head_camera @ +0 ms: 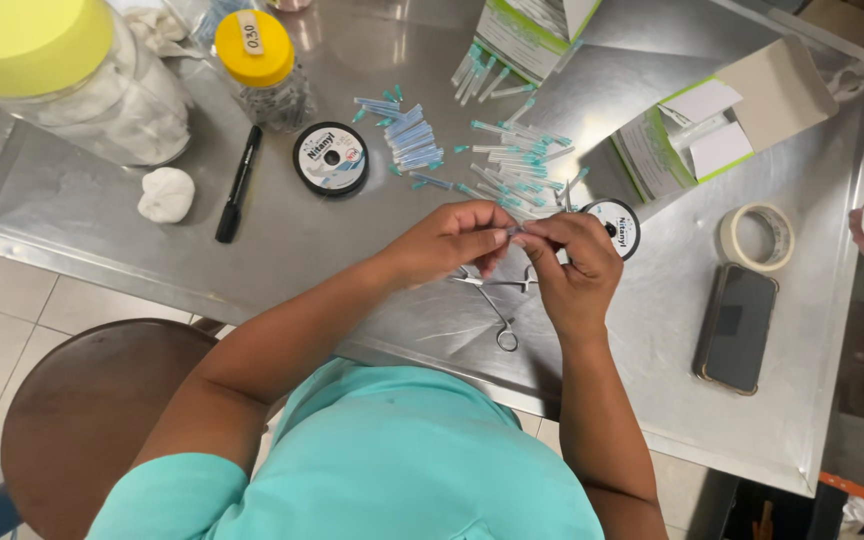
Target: The person assembles medical supplies on a stainless steel table. They use hemostats to hold a small tube while wrapping it with black thread, then cut the thread with scissors. The person repeats this process with several tubes, placing the finished items on the table.
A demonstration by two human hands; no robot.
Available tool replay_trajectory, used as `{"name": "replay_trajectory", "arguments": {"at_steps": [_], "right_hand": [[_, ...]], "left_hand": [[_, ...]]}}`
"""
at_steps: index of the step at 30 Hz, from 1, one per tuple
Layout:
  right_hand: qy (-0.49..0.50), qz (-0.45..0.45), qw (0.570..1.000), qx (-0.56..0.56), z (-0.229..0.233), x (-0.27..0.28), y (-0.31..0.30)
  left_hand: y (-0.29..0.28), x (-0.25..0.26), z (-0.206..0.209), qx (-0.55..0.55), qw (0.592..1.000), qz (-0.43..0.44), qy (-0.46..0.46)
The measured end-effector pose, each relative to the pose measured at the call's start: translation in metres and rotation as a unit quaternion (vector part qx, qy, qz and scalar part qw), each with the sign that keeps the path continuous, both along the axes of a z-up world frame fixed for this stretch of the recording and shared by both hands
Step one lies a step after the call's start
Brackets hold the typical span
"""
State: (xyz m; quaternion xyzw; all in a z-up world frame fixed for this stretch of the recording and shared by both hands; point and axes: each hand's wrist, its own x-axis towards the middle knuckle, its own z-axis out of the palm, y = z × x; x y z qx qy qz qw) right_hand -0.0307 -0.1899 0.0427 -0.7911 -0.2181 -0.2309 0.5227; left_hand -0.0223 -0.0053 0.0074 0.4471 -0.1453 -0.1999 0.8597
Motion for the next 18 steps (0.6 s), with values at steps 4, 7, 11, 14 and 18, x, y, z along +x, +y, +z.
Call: {"name": "replay_trajectory", "arguments": {"at_steps": [4, 7, 11, 14, 18], "right_hand": [[-0.005, -0.015, 1.0, 0.007, -0.003, -0.005, 0.009], [-0.039, -0.027, 0.999, -0.004, -0.005, -0.009, 0.015], [-0.043, -0.023, 0.998, -0.047, -0.002, -0.007, 0.013], [-0.02, -0.018, 0.998, -0.064, 0.002, -0.004, 0.006], [-0.017, -0.055, 0.995, -0.075, 0.007, 0.002, -0.011]], "left_hand": [[-0.002, 0.003, -0.01, -0.009, 1.0, 0.01, -0.013], [-0.003, 0.005, -0.016, 0.002, 0.999, 0.019, -0.032], [0.002, 0.007, -0.009, 0.088, 0.992, 0.052, -0.08], [0.014, 0.014, 0.005, 0.219, 0.951, 0.125, -0.18], [0.04, 0.041, -0.037, 0.513, 0.727, 0.31, -0.336]]}}
